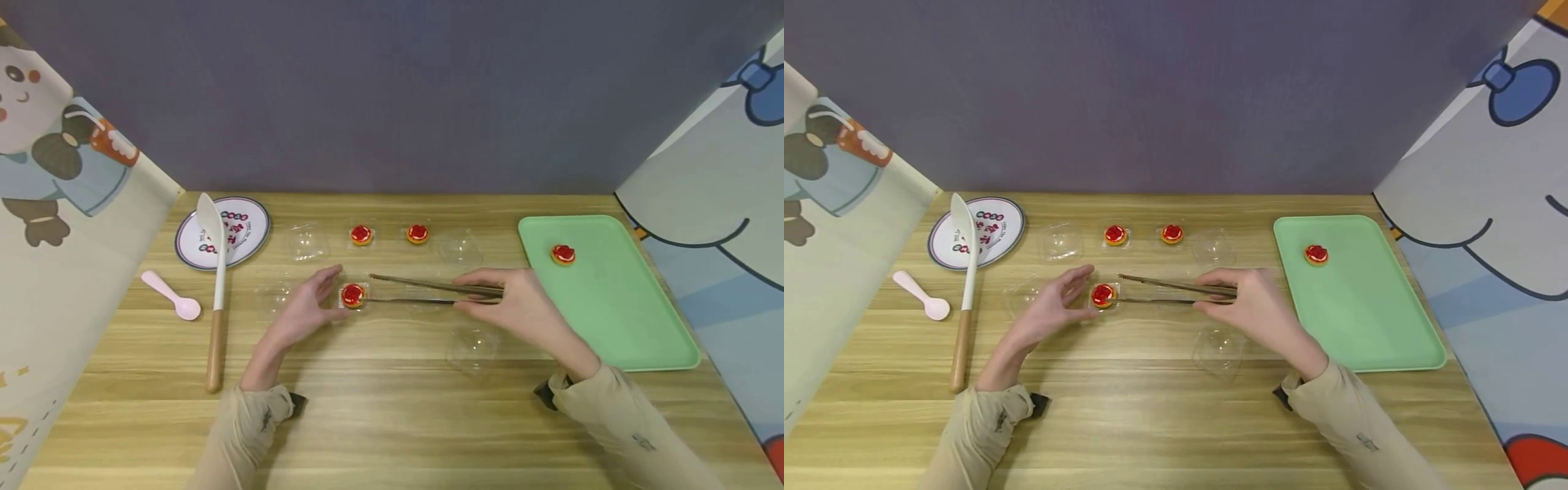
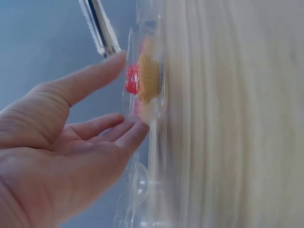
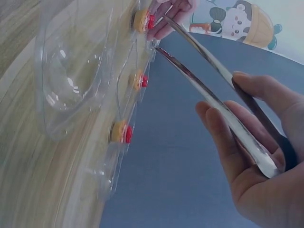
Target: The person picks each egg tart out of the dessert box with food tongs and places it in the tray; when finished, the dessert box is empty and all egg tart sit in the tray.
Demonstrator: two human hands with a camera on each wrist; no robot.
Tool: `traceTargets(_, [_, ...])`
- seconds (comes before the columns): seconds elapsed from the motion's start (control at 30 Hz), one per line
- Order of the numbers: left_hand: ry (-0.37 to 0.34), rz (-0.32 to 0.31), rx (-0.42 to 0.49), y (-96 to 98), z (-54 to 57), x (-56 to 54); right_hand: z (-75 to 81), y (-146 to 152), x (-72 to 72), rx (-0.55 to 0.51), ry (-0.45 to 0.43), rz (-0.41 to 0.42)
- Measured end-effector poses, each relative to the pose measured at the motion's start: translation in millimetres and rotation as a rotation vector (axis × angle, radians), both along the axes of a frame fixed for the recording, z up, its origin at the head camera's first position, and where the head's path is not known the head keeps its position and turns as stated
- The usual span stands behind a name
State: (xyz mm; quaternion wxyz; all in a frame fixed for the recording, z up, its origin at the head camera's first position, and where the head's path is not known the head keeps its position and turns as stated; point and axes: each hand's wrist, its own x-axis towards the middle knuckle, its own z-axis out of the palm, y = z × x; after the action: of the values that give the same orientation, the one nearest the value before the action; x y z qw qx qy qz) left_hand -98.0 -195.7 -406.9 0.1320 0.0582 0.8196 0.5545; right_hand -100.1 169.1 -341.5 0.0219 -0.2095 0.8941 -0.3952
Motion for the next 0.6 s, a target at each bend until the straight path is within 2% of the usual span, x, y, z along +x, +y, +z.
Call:
traceTargets(0.23, [-0.012,0.004,0.020,-0.5,-3.8,-0.5,-6.7,-11,-5.9,0.017,0.007,0.036])
traceTargets(0.6, [-0.029,0.014,0.038,-1.4,-5.9,-2.2,-8.6,-24,-11.2,0.030,-0.042,0.093])
